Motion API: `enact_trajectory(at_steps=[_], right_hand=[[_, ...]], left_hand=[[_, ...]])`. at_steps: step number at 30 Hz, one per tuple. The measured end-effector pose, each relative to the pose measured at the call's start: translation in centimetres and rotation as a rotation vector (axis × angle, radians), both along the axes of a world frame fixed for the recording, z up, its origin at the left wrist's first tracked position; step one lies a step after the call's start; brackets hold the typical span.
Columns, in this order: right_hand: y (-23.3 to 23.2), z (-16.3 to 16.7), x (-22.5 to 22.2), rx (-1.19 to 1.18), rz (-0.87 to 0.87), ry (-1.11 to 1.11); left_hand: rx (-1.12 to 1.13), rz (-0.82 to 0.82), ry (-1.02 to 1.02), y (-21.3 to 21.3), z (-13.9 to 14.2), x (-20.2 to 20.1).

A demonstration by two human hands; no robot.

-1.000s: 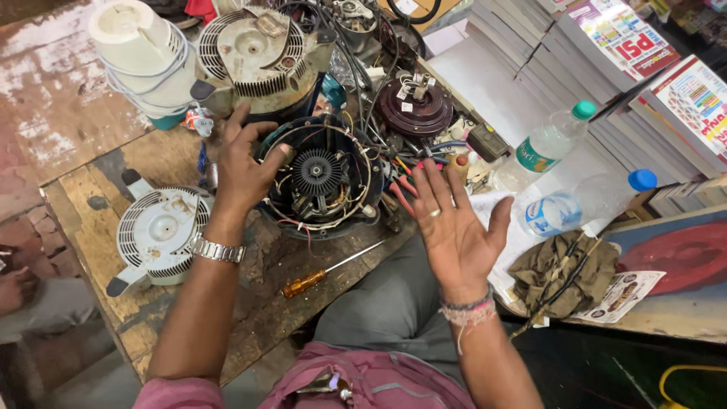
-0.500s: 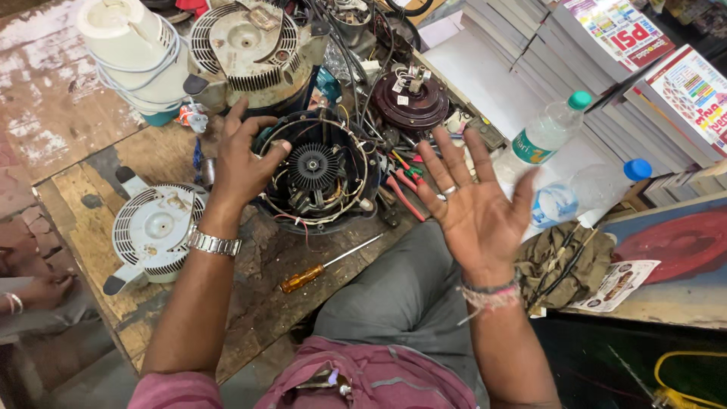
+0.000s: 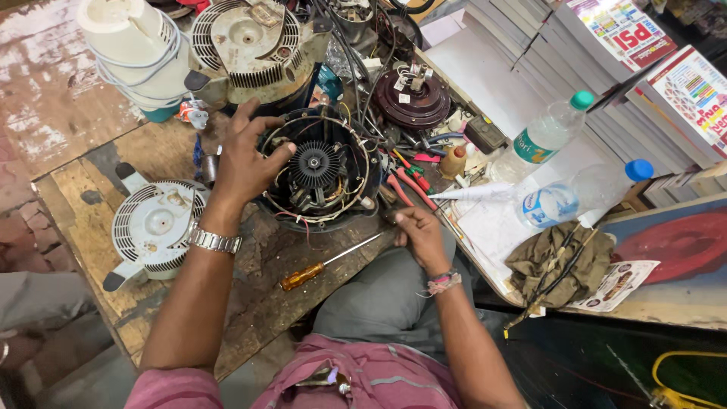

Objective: The person is repairing an electrical motor by hand. They manipulate wires and internal components of a disassembled motor, using a screwdriver to adjust parts and test connections.

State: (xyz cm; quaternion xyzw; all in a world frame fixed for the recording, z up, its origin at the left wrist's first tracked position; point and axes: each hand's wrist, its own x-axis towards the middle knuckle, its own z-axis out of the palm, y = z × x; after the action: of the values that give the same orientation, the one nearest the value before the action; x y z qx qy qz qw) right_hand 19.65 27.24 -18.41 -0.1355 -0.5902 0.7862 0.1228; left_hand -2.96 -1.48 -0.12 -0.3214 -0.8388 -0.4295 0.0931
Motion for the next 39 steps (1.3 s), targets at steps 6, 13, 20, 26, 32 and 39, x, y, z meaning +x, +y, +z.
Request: enact_trajectory(at_steps=[6,13,20,26,32,39], right_hand=[[0.3,1.3,0.4,-0.201,-0.008,0.102],[0.3,1.6,0.4,-0.183,-0.016,0.077],[-0.2,2.1,-0.2,-0.105,-0.031,0.013],[0.2,6.6,-3.9,0.074,-0.144,-0.011],[1.3,11.4,-8.7,0.71,-0.181,0.079],[1.6,14.1,-10.2,0.957,-0.135,0.105]], left_hand=[[0.017,0.017,0.001,0.0,-0.4,-0.1],[0.033,0.035,0.015,0.0,-0.8,-0.4],[0.039,0.028,0.004,-0.1,-0.5,-0.4],[0.038,0.044,0.046,0.2,-0.2,-0.1],[0.045,0.033,0.009,0.1,0.3,0.0],[0.04,0.034,-0.044,0.2,0.4,0.0]])
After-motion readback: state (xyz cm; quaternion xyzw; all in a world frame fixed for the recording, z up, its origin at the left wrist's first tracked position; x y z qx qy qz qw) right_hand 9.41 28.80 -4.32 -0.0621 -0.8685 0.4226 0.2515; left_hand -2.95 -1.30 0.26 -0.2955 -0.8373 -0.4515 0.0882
